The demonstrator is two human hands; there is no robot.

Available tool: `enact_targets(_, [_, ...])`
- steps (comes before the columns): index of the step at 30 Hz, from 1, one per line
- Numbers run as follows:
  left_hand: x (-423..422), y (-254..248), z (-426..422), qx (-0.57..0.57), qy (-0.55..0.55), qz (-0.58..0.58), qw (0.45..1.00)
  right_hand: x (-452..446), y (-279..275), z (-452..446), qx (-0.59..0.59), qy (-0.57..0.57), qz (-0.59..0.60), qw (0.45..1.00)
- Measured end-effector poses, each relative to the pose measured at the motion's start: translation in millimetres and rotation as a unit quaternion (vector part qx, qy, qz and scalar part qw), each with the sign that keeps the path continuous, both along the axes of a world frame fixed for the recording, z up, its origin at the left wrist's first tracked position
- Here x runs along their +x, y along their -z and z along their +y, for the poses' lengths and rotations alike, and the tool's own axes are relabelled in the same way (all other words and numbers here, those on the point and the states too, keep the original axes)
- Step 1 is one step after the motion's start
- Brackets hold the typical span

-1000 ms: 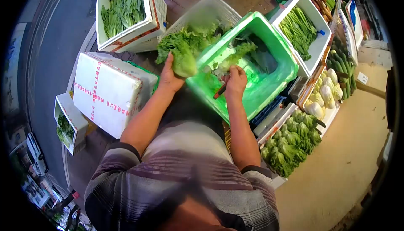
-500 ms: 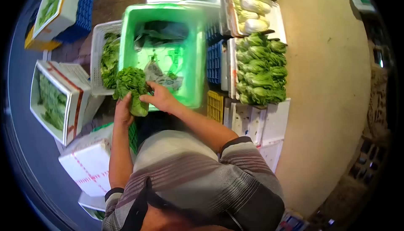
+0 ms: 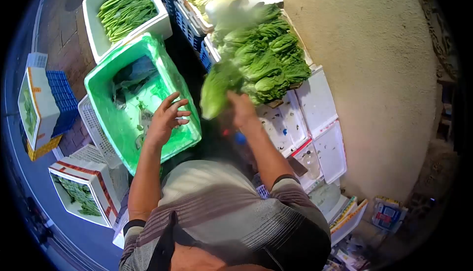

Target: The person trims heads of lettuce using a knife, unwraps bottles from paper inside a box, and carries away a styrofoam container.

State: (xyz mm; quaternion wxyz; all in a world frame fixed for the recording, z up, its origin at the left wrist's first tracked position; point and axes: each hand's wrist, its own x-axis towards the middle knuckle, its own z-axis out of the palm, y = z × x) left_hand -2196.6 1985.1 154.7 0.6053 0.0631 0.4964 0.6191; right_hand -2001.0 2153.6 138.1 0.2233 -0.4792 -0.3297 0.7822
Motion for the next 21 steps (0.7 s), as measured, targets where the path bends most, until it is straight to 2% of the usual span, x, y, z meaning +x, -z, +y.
enact_targets(1, [-2.2, 7.9, 2.5, -0.008, 0.0, -0.008, 1.0, 16.6, 1.0, 26.0, -0.028, 0.045, -0.017, 0.998])
enact_targets(4, [-8.8, 36.9, -6.0, -0.062, -0.038, -0.001, 0.997, 84.9, 4.3, 113.8, 0.051, 0.094, -0.108, 0.988])
enact_targets(6, [-16.4, 67.0, -24.2, -0.138, -0.077, 0.001, 0.987, 125.3, 9.7, 167.6, 0.118, 0.106, -0.116, 0.981])
enact_targets(8, [-19.5, 90.7, -45.6, -0.205, -0.108, 0.005, 0.973, 144.7, 8.7, 205.1, 0.116, 0.16, -0.253, 0.947])
enact_targets(11, [-16.6, 107.9, -70.5, -0.278, -0.148, 0.007, 0.949, 165.1, 21.3, 250.6, 0.108, 0.198, -0.233, 0.946])
enact_targets(13, [-12.9, 112.4, -83.5, -0.312, -0.177, 0.001, 0.934, 173.3, 40.1, 276.9, 0.078, 0.204, -0.264, 0.94])
enact_targets(18, [-7.7, 130.9, -107.3, -0.336, -0.188, -0.001, 0.923, 184.7, 122.1, 324.7, 0.007, 0.223, -0.32, 0.921])
enact_targets(21, [-9.0, 144.8, -124.2, -0.347, -0.201, -0.01, 0.916, 180.7, 125.2, 330.0, 0.014, 0.237, -0.318, 0.918])
